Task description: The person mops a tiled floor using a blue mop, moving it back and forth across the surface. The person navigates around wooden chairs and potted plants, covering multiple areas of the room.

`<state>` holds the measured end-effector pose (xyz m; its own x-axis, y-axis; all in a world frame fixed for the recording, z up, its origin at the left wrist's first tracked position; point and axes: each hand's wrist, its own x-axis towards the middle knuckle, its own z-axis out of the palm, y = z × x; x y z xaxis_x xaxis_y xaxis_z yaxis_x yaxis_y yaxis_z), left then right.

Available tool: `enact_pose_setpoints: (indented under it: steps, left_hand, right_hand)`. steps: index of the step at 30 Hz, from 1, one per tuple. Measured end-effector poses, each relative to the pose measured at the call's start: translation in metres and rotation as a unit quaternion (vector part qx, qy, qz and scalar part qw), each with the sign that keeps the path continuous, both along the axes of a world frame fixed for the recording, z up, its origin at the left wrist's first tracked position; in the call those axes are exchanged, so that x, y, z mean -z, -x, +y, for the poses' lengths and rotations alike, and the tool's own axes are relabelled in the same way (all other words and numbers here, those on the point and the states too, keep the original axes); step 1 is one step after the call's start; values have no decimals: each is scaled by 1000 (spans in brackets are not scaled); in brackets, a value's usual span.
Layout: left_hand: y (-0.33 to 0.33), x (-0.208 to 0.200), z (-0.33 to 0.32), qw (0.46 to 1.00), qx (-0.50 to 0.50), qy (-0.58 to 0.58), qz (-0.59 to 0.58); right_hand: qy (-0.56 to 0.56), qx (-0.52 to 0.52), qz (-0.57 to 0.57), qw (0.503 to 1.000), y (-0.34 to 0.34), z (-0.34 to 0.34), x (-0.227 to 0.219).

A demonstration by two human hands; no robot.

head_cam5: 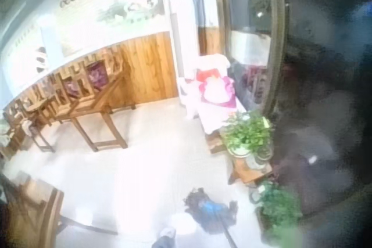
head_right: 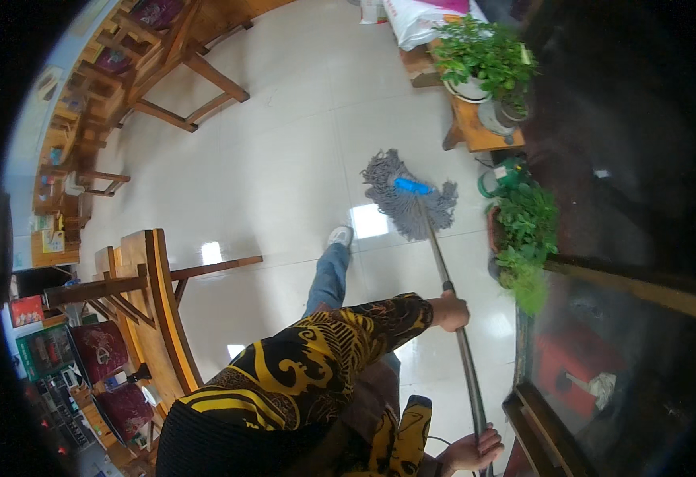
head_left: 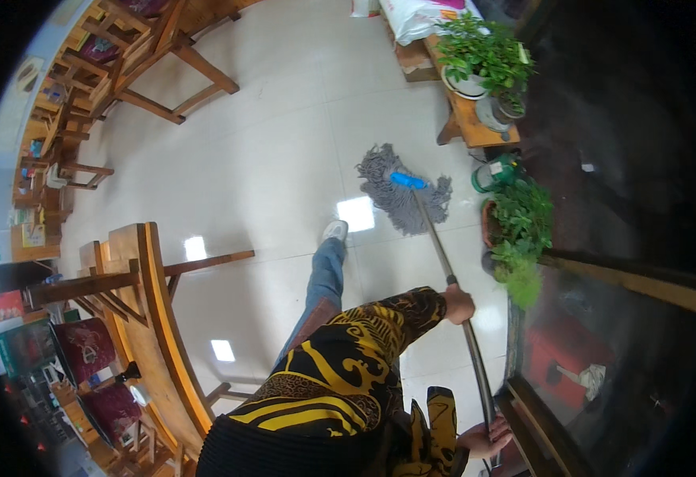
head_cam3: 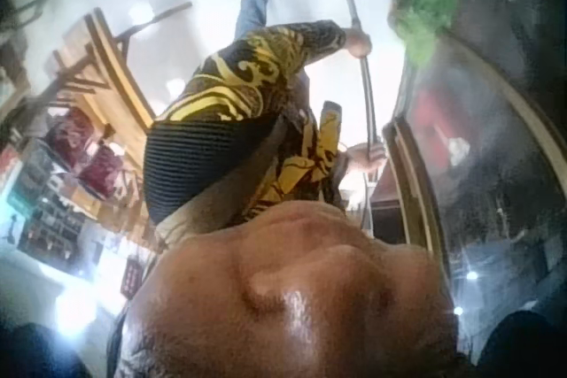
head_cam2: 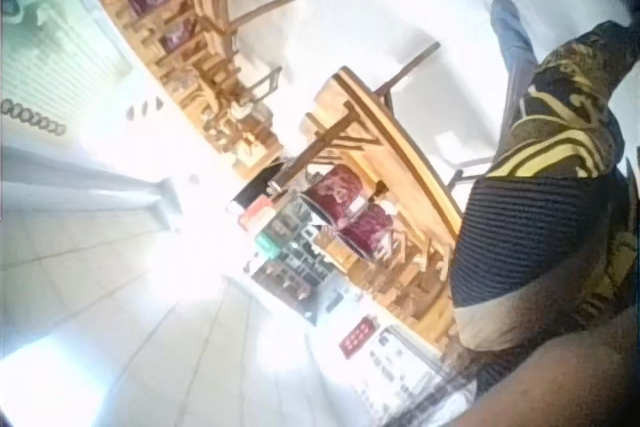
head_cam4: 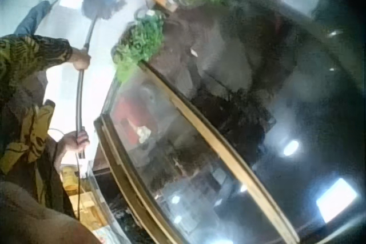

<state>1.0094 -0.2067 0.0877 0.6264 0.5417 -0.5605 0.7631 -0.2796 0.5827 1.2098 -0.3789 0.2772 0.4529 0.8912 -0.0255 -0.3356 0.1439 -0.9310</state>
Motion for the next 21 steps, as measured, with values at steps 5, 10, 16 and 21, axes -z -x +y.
enact_pose_setpoints:
  steps: [5, 10, 16, 21]
  left_hand:
    - [100, 38, 71, 1000, -22, 1, 12]
    - [285, 92, 136, 975, -183, -120, 33]
    - [516, 118, 176, 924, -314, -194, 104]
    - [674, 127, 135, 873, -438, -175, 121]
  right_hand:
    - [65, 144, 67, 985, 128, 83, 22]
    - [-23, -89, 105, 990, 249, 175, 99]
    - [-72, -231, 126, 962, 450, 269, 161]
    - [-46, -355, 142, 923, 590, 299, 189]
